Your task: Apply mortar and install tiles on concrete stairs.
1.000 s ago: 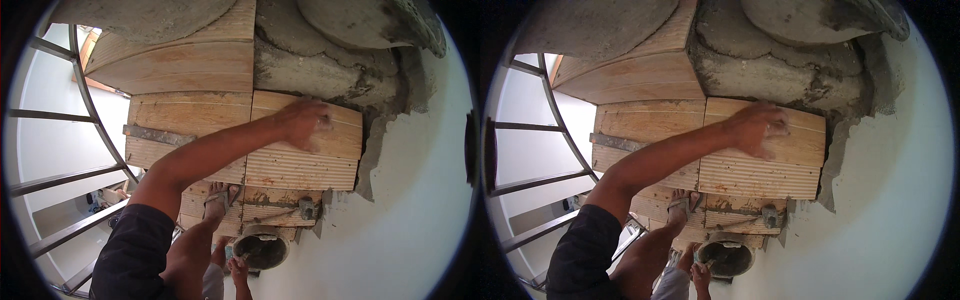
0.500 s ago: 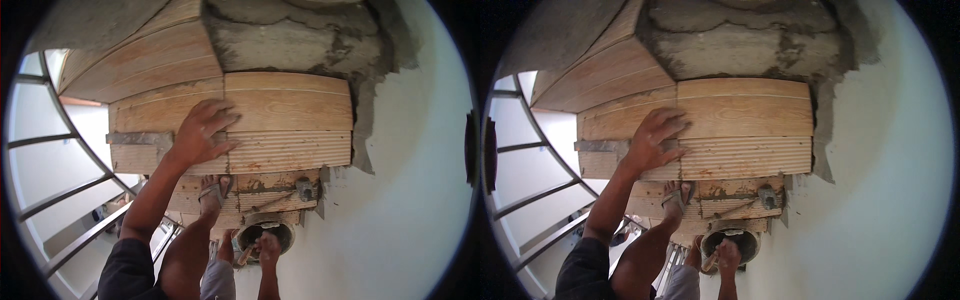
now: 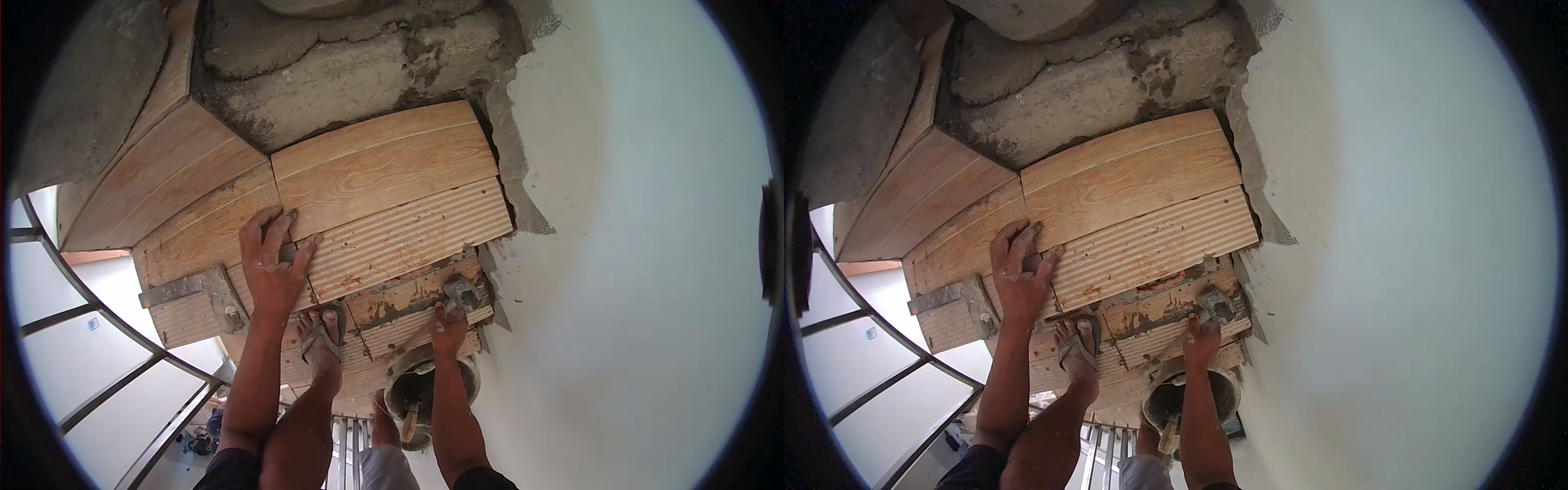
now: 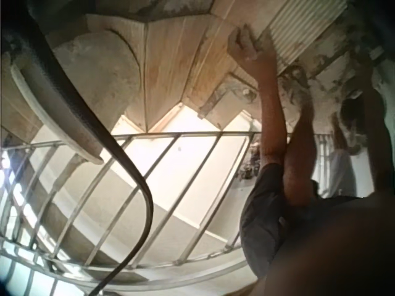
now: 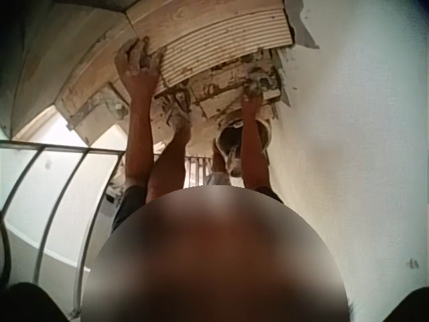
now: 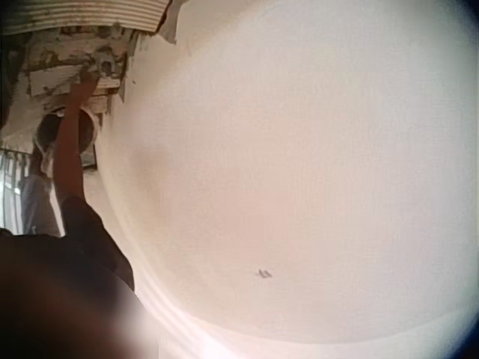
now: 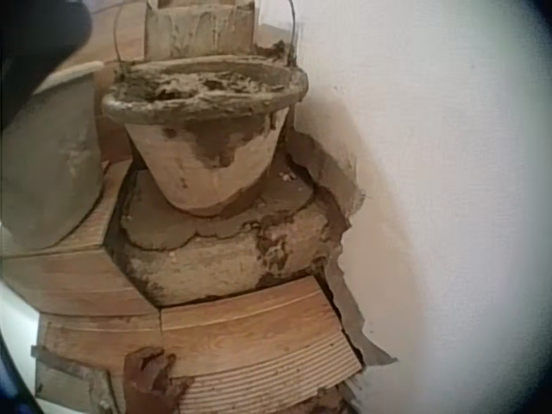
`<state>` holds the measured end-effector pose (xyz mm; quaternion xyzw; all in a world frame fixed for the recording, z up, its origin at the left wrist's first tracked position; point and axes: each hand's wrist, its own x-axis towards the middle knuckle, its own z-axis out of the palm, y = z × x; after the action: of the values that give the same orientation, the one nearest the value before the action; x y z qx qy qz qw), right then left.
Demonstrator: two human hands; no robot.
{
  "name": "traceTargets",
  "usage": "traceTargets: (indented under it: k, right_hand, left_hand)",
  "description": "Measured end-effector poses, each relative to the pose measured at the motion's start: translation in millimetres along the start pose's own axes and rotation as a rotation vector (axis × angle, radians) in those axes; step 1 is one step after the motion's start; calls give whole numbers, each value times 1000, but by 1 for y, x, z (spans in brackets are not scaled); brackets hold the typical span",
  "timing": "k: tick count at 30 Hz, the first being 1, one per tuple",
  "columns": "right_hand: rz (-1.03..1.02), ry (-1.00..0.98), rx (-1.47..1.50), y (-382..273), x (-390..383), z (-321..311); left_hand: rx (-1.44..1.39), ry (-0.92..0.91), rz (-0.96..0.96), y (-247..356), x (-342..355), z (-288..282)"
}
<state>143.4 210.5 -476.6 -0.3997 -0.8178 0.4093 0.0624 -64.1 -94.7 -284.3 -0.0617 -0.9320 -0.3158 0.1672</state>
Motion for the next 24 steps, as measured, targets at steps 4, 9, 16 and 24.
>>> traceTargets:
  k: [4,9,16,24]
  right_hand:
    - [292,-225,520,-5,-4,-17]
    - [569,-331,1215,-106,-63,-66]
    - [37,-206,1491,-191,-61,-109]
    - [55,228,1593,-212,-3,-89]
  left_hand:
    - [64,47,-18,-6,-5,5]
    - [125,69,-14,-18,-5,-12]
    - [33,20,-15,-17,-6,-9]
    - [92,-14,-33,-15,-9,-11]
